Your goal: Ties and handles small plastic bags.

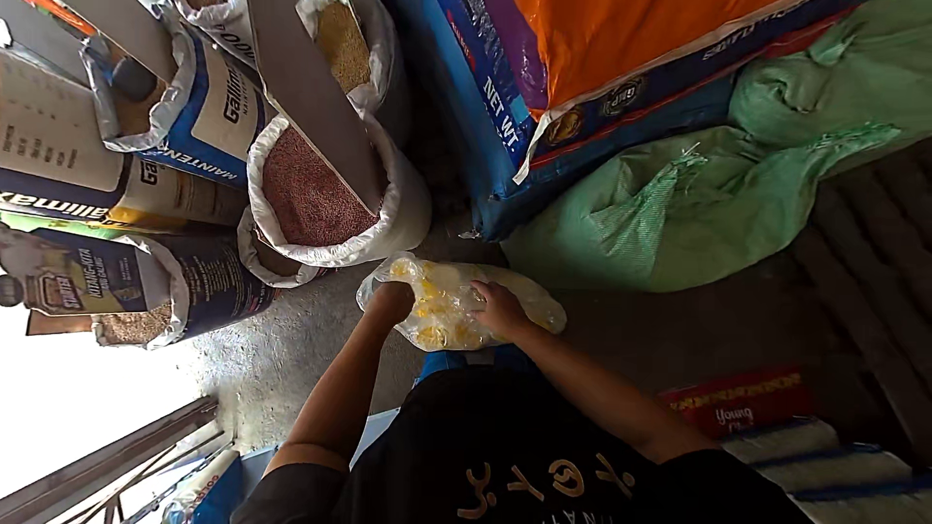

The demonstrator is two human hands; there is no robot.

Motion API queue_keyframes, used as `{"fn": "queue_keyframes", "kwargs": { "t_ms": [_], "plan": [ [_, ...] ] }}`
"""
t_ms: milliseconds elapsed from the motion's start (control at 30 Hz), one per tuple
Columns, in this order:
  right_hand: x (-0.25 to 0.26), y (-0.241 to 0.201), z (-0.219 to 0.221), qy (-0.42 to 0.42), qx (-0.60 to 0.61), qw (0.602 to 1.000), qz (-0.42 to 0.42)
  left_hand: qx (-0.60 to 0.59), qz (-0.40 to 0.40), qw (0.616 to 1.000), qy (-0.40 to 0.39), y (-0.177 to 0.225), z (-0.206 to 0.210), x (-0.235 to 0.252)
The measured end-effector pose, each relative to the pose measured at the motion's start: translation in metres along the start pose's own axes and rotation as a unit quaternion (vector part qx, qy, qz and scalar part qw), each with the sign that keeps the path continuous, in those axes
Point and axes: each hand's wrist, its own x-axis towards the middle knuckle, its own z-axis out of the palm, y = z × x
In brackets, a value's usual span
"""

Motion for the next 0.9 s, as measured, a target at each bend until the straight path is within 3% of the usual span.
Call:
{"fn": "queue_keyframes", "kwargs": {
  "t_ms": [67, 200, 300, 500, 667, 900],
  "plan": [
    [0.000, 0.002, 0.002, 0.000, 0.002, 1.000, -0.006, -0.096, 0.046, 0.993, 0.050, 0.011, 0.003, 0.005],
    [0.002, 0.007, 0.007, -0.002, 0.015, 1.000, -0.015, -0.265, 0.022, 0.962, 0.058, 0.022, 0.026, 0.038],
    [0.003, 0.009, 0.006, -0.005, 0.031, 0.999, -0.020, -0.206, -0.005, 0.978, 0.036, 0.018, 0.039, 0.061],
    [0.010, 0.016, 0.003, 0.027, 0.062, 0.996, -0.057, -0.181, 0.017, 0.979, 0.096, 0.034, 0.029, 0.040],
    [0.026, 0.018, 0.003, 0.059, 0.057, 0.993, -0.090, -0.187, -0.013, 0.982, -0.006, 0.032, 0.041, 0.035],
    [0.037, 0.007, 0.001, 0.062, 0.061, 0.989, -0.123, -0.160, -0.074, 0.980, 0.090, 0.040, 0.048, 0.039]
  ]
}}
